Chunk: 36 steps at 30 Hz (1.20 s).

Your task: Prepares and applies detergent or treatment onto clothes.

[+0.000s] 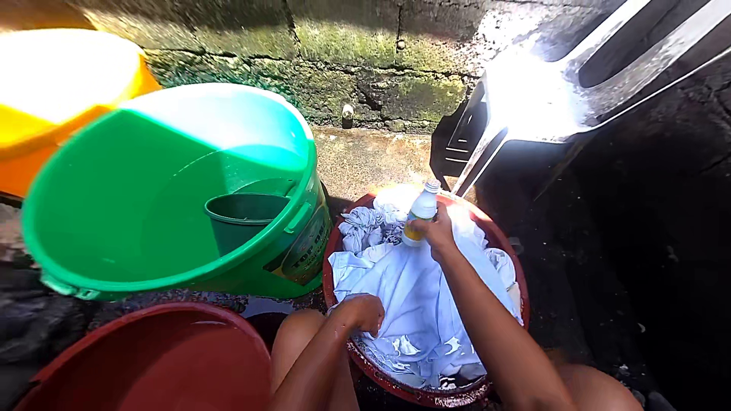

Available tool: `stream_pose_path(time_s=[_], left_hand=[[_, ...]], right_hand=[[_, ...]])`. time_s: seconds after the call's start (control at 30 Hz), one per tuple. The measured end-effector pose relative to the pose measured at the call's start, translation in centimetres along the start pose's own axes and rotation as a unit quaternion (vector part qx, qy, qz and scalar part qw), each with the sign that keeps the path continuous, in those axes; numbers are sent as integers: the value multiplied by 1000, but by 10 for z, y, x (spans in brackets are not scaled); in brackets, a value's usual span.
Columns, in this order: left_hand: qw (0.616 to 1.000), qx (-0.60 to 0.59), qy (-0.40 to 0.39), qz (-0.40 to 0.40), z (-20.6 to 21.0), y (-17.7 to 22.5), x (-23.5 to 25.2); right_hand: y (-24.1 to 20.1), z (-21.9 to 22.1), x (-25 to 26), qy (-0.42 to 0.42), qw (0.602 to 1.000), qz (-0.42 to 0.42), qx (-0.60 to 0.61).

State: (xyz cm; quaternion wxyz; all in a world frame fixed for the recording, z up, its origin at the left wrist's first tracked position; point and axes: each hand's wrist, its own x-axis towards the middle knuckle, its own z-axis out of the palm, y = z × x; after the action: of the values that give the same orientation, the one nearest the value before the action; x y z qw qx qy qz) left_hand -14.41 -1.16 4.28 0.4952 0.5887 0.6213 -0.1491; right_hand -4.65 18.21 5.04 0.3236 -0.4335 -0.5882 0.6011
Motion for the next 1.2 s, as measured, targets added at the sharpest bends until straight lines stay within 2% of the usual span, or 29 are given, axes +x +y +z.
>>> stream_pose_path(time_s=[0.13, 0.27, 0.37, 0.43, 0.5, 0.63, 0.7, 0.77, 0.83, 0.9, 1.0, 1.1, 1.2], left_hand=[[1000, -5, -15, -7, -1, -3, 8], [1000, -21, -2, 2, 2, -8, 15], [1000, -18, -13, -13, -3, -4, 15], [999, -10, -17, -27, -5, 0, 14], [1000, -8, -4, -22, -4, -1, 15], [999, -11, -7, -33, -6, 4, 12], [999, -11, -3, -33, -4, 3, 14], [999, -6, 5, -48, -2, -2, 17], [995, -3, 44, -84, -2, -8, 13], [981, -29, 130, -138, -5, -11, 2], [939, -100, 272, -184, -15, -11, -6], [907, -129, 361, -172, -18, -5, 0], [900, -138, 391, -135, -18, 12, 13]], right_hand=[[23, 66, 37, -95, 987, 10, -131], [50, 112, 37, -137, 951, -26, -276], [86, 140, 46, -171, 908, 39, -381], [101, 149, 48, -222, 869, 76, -435], [98, 148, 48, -264, 848, 92, -450], [63, 132, 56, -243, 824, 117, -499], [63, 118, 73, -234, 836, 114, -484], [70, 101, 86, -232, 871, 103, -420], [56, 82, 86, -218, 900, 97, -365], [33, 57, 72, -192, 924, 93, -318], [4, 7, 32, -144, 956, 88, -242], [1, -50, -18, -57, 987, 84, -127], [24, -99, -62, 101, 990, 92, -16]])
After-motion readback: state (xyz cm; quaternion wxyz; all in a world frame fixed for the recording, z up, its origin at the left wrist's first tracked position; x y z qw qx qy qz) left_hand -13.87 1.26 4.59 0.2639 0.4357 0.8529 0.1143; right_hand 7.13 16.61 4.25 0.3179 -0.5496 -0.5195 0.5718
